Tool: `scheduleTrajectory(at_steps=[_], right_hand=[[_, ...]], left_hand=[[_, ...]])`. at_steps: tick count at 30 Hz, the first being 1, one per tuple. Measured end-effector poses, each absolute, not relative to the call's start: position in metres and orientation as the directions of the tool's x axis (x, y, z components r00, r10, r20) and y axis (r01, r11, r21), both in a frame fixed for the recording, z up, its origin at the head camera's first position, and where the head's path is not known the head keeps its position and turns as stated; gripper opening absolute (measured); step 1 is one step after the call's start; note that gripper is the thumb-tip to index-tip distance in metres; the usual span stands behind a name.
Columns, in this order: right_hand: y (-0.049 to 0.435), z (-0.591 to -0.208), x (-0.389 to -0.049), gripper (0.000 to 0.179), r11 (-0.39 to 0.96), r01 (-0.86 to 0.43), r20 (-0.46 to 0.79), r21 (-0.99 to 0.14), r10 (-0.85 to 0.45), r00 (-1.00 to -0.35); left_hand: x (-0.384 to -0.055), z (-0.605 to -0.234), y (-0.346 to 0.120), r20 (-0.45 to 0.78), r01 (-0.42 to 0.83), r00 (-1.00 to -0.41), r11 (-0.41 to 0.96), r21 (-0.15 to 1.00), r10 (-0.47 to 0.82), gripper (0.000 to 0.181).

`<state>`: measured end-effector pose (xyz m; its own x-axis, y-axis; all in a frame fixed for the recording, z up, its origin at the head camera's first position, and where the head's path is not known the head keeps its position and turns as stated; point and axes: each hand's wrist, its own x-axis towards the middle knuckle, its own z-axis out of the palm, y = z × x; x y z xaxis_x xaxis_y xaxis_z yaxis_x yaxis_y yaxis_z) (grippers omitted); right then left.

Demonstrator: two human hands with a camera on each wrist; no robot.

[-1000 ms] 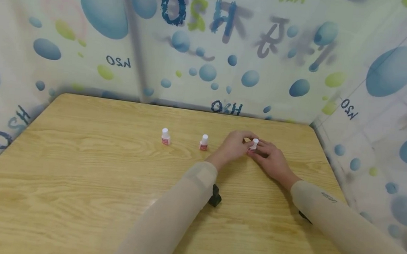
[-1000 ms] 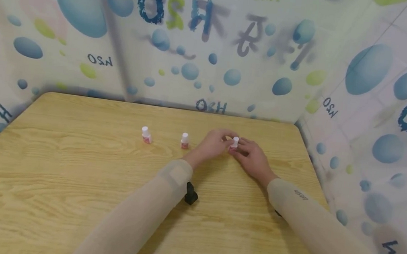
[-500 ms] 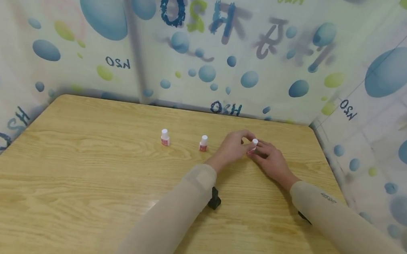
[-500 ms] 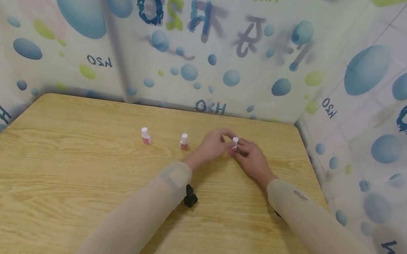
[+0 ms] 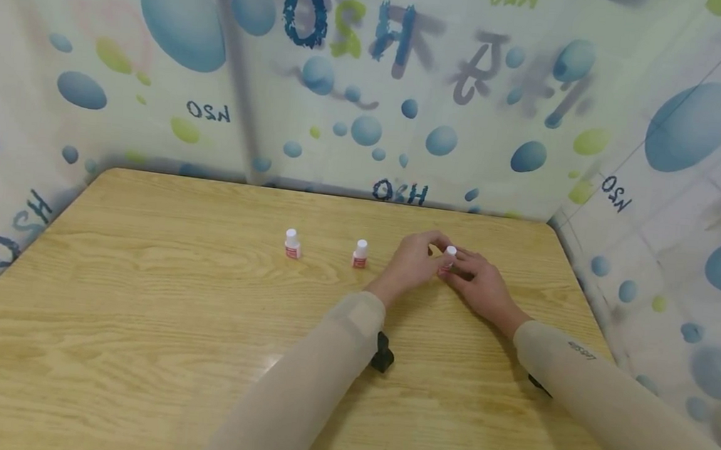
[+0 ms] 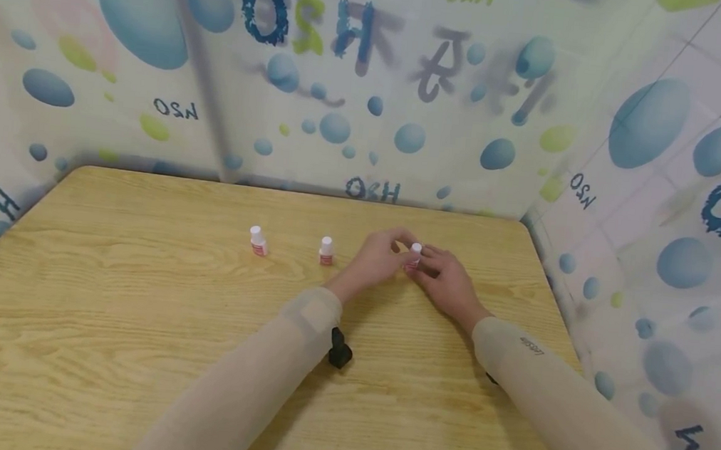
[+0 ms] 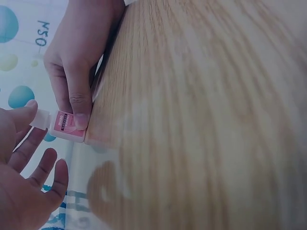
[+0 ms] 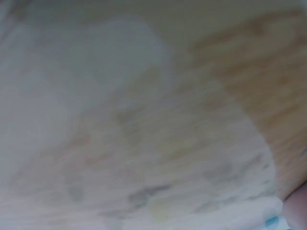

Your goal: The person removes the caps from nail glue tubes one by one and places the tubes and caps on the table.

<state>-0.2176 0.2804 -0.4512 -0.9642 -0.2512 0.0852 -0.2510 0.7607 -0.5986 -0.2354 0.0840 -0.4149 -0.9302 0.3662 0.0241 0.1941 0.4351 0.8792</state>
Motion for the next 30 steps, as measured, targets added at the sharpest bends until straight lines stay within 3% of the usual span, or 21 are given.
scheduleTrajectory(at_steps=[13, 21, 30], right_hand=[[0.2798, -0.4527, -0.2195, 0.044, 0.757, -0.266, 0.104, -0.597, -0.256, -0.961], [0.2807, -0.4531, -0.2187, 0.043, 0.767, -0.261, 0.090, -0.587, -0.259, -0.962], [0.2802, -0.4527, -0.2192, 0.040, 0.751, -0.291, 0.127, -0.593, -0.270, -0.954]], left_hand=[[-0.2349, -0.4171, 0.0845, 0.040, 0.225, -0.913, 0.417, 0.880, 0.407, 0.030], [-0.2323, -0.4194, 0.0851, 0.010, 0.149, -0.936, 0.371, 0.917, 0.351, 0.025], [-0.2338, -0.4195, 0.0861, 0.089, 0.232, -0.922, 0.354, 0.906, 0.376, 0.033]])
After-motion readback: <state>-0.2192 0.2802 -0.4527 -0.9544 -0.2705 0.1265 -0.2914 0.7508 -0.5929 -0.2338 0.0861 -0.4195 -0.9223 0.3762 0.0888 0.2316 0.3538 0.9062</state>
